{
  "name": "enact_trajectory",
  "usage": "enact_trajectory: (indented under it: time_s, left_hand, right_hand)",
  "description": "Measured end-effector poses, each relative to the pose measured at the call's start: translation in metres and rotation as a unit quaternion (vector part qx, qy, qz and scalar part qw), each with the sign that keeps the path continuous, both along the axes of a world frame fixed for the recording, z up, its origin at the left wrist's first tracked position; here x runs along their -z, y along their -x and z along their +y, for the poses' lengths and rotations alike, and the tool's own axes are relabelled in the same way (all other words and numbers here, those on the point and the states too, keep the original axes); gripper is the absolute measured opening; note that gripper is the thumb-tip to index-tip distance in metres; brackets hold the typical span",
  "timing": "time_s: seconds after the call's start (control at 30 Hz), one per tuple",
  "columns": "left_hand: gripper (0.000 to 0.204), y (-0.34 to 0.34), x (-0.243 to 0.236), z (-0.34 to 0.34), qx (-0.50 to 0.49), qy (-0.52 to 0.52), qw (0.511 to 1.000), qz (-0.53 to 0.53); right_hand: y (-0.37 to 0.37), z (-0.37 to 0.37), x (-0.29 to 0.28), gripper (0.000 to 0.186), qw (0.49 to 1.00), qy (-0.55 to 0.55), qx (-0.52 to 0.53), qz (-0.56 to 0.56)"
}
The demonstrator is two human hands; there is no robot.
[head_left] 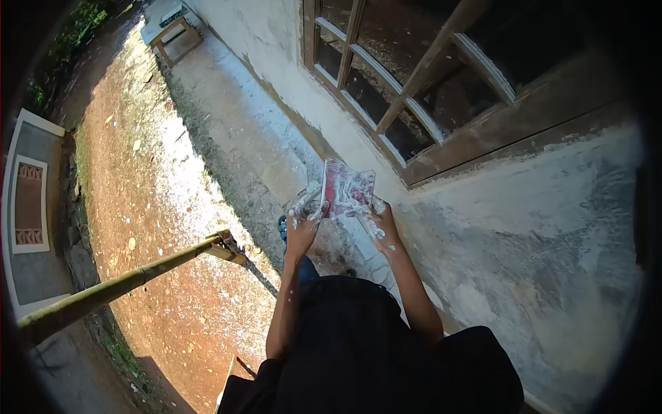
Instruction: The person applies plaster to an exterior wall using a putty knife, scooping the plaster from a plaster tray.
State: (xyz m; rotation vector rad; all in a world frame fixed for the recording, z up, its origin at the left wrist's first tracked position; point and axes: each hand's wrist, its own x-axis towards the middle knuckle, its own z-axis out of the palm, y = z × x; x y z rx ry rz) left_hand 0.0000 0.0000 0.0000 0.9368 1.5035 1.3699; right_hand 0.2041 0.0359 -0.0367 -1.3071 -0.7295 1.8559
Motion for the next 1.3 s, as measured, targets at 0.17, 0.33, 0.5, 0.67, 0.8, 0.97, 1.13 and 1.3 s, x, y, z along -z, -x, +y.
enact_trajectory:
  time_s: [0.17,0.33,0.5,0.67,0.8,0.97,1.13,1.3]
  left_hand:
    - [0.030,0.127,-0.014,0.066,0.014,0.070,0.995,0.064]
    - [0.030,0.241,-0.012,0.130,-0.016,0.042,0.998,0.038]
    - [0.034,0.322,0.002,0.191,-0.026,0.040,0.999,-0.008]
    - [0.034,0.391,0.012,0.262,-0.062,0.010,0.996,-0.067]
    - [0.035,0.453,0.014,0.337,-0.092,0.027,0.995,-0.035]
    - [0.034,0.543,0.005,0.442,-0.088,0.043,0.995,0.005]
    - [0.030,0.635,0.019,0.529,-0.171,-0.005,0.980,-0.104]
    - [0.030,0.731,0.021,0.614,-0.196,-0.004,0.976,-0.097]
  right_hand:
    - [0.117,0.076,0.004,0.064,0.984,-0.132,-0.089,-0.085]
    - [0.251,0.157,0.004,0.056,0.976,-0.105,-0.154,-0.112]
    - [0.351,0.225,-0.015,0.044,0.984,-0.115,-0.134,-0.003]
    - [0.445,0.307,-0.020,0.039,0.994,-0.090,-0.066,-0.003]
    - [0.504,0.399,0.000,0.036,0.985,-0.086,-0.153,0.000]
    - [0.596,0.511,0.010,0.036,0.987,-0.051,-0.155,-0.001]
    - [0.705,0.615,0.011,0.026,0.971,-0.107,-0.206,-0.060]
    - [0.812,0.698,0.027,0.022,0.973,-0.150,-0.155,-0.080]
